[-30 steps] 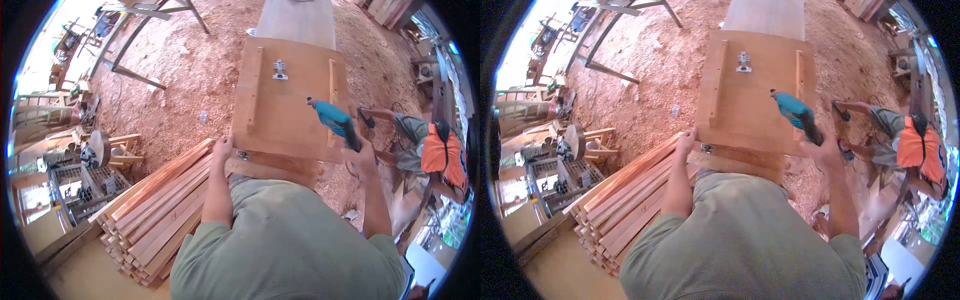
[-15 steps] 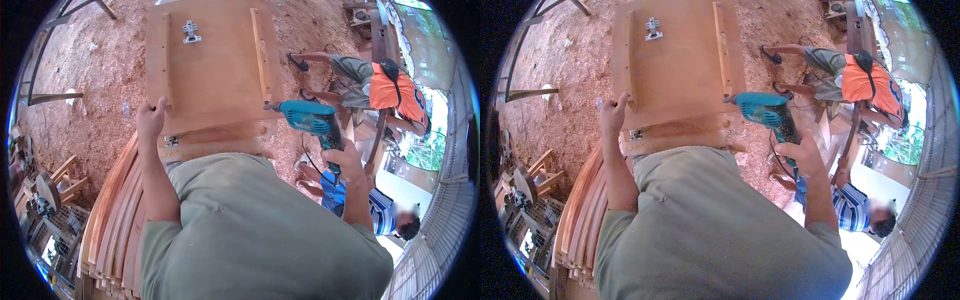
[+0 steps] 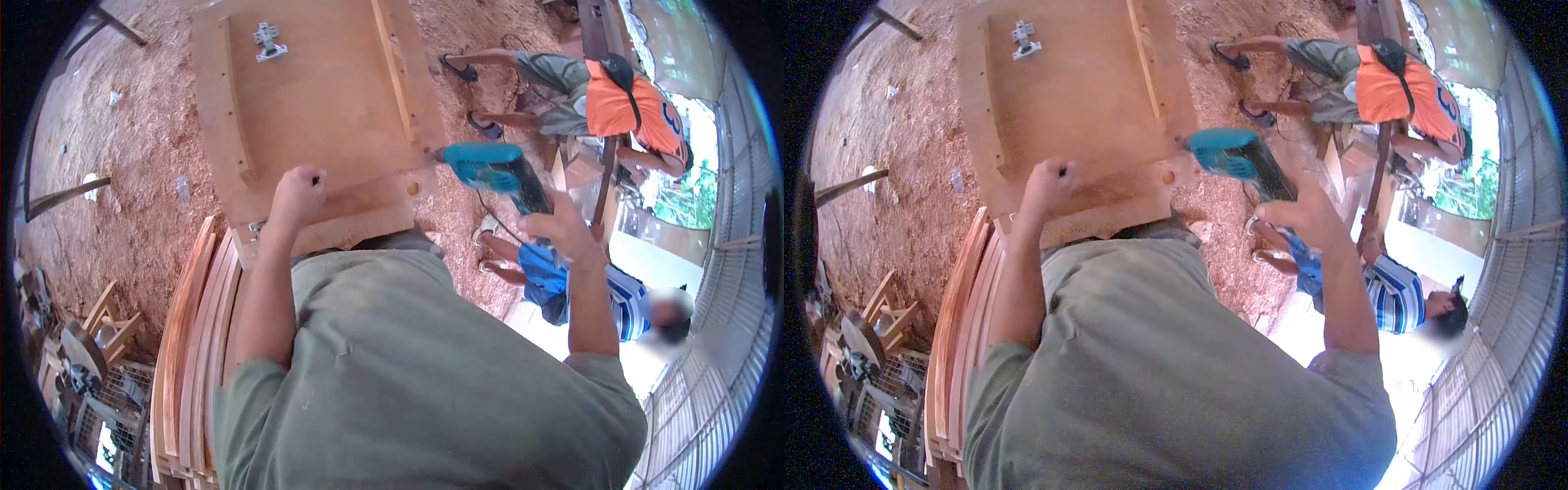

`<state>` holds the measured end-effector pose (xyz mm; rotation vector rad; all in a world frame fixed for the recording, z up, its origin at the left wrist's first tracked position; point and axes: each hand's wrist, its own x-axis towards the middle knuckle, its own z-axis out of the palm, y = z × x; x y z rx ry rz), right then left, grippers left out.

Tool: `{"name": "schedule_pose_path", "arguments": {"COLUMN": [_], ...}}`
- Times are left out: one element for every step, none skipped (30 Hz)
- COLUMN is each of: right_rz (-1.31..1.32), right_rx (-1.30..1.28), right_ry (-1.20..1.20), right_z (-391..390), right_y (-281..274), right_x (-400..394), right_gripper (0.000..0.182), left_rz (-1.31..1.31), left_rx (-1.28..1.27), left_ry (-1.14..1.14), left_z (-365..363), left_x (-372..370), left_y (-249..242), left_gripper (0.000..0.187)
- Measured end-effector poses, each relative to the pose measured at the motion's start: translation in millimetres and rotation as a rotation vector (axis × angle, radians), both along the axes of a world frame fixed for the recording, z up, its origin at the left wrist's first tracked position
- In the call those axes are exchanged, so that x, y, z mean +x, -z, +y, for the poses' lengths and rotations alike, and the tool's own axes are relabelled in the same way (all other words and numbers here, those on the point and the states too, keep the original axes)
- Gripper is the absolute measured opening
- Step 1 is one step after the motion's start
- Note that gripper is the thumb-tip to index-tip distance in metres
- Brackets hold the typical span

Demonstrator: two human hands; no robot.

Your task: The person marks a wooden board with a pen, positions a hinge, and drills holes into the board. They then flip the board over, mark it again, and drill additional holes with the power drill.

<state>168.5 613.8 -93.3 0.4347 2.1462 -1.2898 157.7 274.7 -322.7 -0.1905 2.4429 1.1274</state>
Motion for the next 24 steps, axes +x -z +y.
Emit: {"name": "schedule_pose_path", "arguments": {"right_rz": [0.025, 0.057, 0.077, 0.094, -0.014, -0.108, -0.067, -0.143, -0.218, -0.199, -0.091, 0.021, 0.025, 0.097, 0.161, 0.147, 0.042, -0.064, -0.081, -0.087, -0.064, -0.042, 0.06, 0.058], "right_rx": [0.048, 0.094, 0.138, 0.128, 0.153, 0.158, 0.099, 0.159, 0.235, 0.2, 0.214, 0.245, 0.254, 0.169, 0.079, 0.075, 0.054, 0.035, 0.06, 0.065, 0.074, 0.082, 0.017, 0.021], "right_ry": [-0.12, -0.243, -0.364, -0.348, -0.357, -0.366, -0.317, -0.371, -0.446, -0.443, -0.541, -0.652, -0.691, -0.678, -0.667, -0.718, -0.671, -0.611, -0.656, -0.667, -0.711, -0.752, -0.775, -0.784], "right_z": [5.4, 13.6, 29.5, 37.4, 42.1, 45.2, 41.9, 34.7, 36.6, 43.3, 47.4, 49.5, 52.0, 56.1, 58.7, 67.1, 68.0, 67.5, 68.7, 67.4, 64.9, 65.3, 68.5, 67.0], "right_y": [-0.3, 3.1, 11.8, 15.6, 15.3, 13.5, 4.8, -6.8, -9.5, -3.6, -1.8, -2.6, 1.1, 10.9, 16.2, 17.1, 17.2, 18.0, 16.7, 14.1, 11.9, 12.6, 18.0, 14.3], "right_x": [-3.8, -8.8, -13.1, -21.4, -24.5, -29.4, -35.3, -41.7, -45.3, -44.4, -44.8, -48.2, -50.2, -49.8, -51.5, -53.7, -58.0, -64.4, -71.0, -76.6, -80.6, -82.8, -84.8, -85.4], "right_gripper": [0.042, 0.044, 0.047, 0.047, 0.048, 0.049, 0.049, 0.05, 0.051, 0.051, 0.051, 0.051, 0.051, 0.052, 0.053, 0.053, 0.054, 0.055, 0.054, 0.054, 0.051, 0.048, 0.03, 0.03], "left_rz": [0.011, 0.03, 0.035, 0.075, 0.118, 0.148, 0.206, 0.258, 0.279, 0.294, 0.271, 0.254, 0.259, 0.254, 0.244, 0.291, 0.342, 0.335, 0.221, 0.117, 0.116, 0.187, 0.262, 0.263], "left_rx": [0.029, 0.056, 0.053, 0.1, 0.13, 0.083, 0.159, 0.228, 0.197, 0.161, 0.185, 0.224, 0.228, 0.227, 0.225, 0.205, 0.187, 0.188, 0.186, 0.187, 0.193, 0.218, 0.24, 0.243], "left_ry": [0.032, 0.061, 0.074, 0.042, 0.041, 0.091, -0.04, -0.162, -0.198, -0.185, -0.224, -0.279, -0.319, -0.262, -0.209, -0.145, -0.071, -0.103, -0.027, 0.054, 0.045, 0.132, 0.217, 0.208], "left_z": [5.8, 11.6, 17.0, 22.1, 29.5, 38.2, 46.0, 48.1, 54.9, 63.4, 72.8, 81.4, 88.7, 96.0, 101.9, 113.8, 118.2, 121.0, 126.3, 130.9, 135.0, 139.6, 143.8, 146.8], "left_x": [-5.8, -10.9, -15.0, -22.6, -31.2, -37.8, -38.0, -36.0, -33.6, -30.9, -24.5, -19.8, -17.8, -15.7, -13.6, -13.1, -17.0, -22.4, -26.1, -30.0, -31.6, -32.3, -34.1, -35.0], "left_y": [-1.9, -6.5, -17.3, -31.2, -44.1, -49.9, -49.4, -46.6, -38.9, -41.6, -42.6, -42.1, -44.5, -48.6, -50.4, -48.7, -47.5, -49.0, -53.3, -54.1, -50.6, -46.8, -43.6, -40.6], "left_gripper": [0.029, 0.028, 0.028, 0.027, 0.027, 0.027, 0.026, 0.025, 0.025, 0.025, 0.024, 0.024, 0.024, 0.02, 0.019, 0.019, 0.022, 0.022, 0.024, 0.027, 0.027, 0.029, 0.031, 0.031]}}
